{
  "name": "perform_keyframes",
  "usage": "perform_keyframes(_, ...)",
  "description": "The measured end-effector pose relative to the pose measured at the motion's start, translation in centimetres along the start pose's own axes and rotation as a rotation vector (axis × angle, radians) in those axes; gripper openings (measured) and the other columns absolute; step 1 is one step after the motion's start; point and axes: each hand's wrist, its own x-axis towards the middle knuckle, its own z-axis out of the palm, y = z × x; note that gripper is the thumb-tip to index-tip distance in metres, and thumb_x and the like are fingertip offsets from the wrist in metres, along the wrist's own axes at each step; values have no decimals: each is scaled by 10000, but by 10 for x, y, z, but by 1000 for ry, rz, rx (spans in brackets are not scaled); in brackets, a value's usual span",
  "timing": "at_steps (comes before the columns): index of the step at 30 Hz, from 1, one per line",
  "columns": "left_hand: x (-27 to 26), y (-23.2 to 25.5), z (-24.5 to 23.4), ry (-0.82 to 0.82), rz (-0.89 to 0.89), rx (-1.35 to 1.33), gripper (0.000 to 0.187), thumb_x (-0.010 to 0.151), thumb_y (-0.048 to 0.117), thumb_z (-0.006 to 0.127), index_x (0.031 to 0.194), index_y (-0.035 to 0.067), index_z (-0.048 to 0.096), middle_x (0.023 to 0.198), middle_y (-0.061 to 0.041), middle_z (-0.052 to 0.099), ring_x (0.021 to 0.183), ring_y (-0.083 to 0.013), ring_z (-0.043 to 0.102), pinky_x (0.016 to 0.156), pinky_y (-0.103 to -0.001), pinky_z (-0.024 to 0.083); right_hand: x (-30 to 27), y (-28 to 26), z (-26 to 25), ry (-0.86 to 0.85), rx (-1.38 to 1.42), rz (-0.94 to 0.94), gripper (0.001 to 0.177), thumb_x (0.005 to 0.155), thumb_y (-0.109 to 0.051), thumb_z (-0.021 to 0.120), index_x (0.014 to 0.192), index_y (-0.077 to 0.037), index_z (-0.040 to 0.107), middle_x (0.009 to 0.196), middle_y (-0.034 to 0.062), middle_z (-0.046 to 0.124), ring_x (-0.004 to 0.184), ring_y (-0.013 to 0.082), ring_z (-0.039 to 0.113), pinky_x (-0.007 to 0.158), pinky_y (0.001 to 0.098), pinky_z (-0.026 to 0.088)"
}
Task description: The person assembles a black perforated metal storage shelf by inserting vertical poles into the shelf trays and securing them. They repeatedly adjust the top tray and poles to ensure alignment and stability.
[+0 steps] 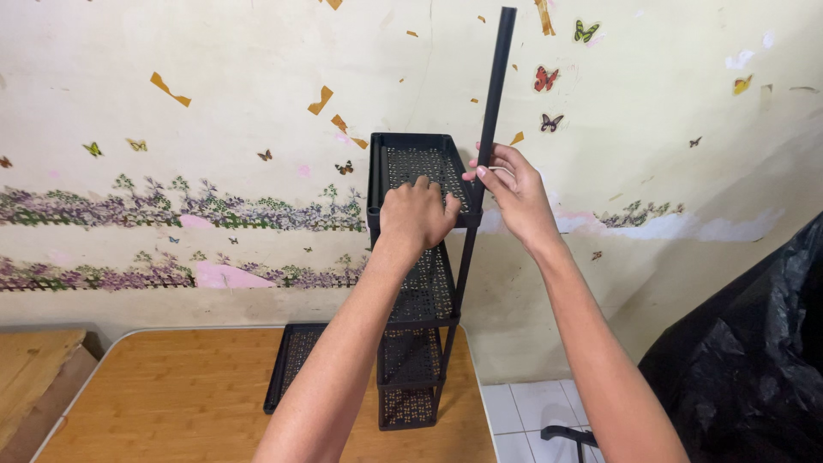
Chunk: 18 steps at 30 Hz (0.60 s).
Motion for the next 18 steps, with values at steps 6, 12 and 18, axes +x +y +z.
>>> perform_keyframes(6, -2, 0, -4, 14, -1, -8, 552, 982, 425, 388, 1033, -1, 737, 1079, -200, 683, 976, -361, 712, 838, -488, 564, -4, -4, 8, -41, -90, -83, 358, 1098, -106, 477, 1439, 3, 495, 1135, 80, 651, 1044, 144, 691, 941, 283, 528)
perform_keyframes(12, -3, 0, -5, 30, -3, -7, 549, 977, 431, 396, 1020, 7, 742, 1077, -197, 684, 968, -361, 714, 843, -486, 562, -8, -6, 10, -43, -14, 1, 401, 1104, -140, 430, 1490, -34, 456, 1126, 46, 616, 1030, 117, 659, 865, 281, 520)
perform_keyframes(18, -3, -1, -2, 46, 11, -3, 548, 983, 433, 398, 996, 5, 740, 1067, -198, 684, 960, -367, 712, 827, -494, 561, -7, -3, 5, -67, -6, 13, 424, 1097, -133, 442, 1512, -45, 437, 1166, 56, 618, 1045, 122, 645, 899, 285, 520)
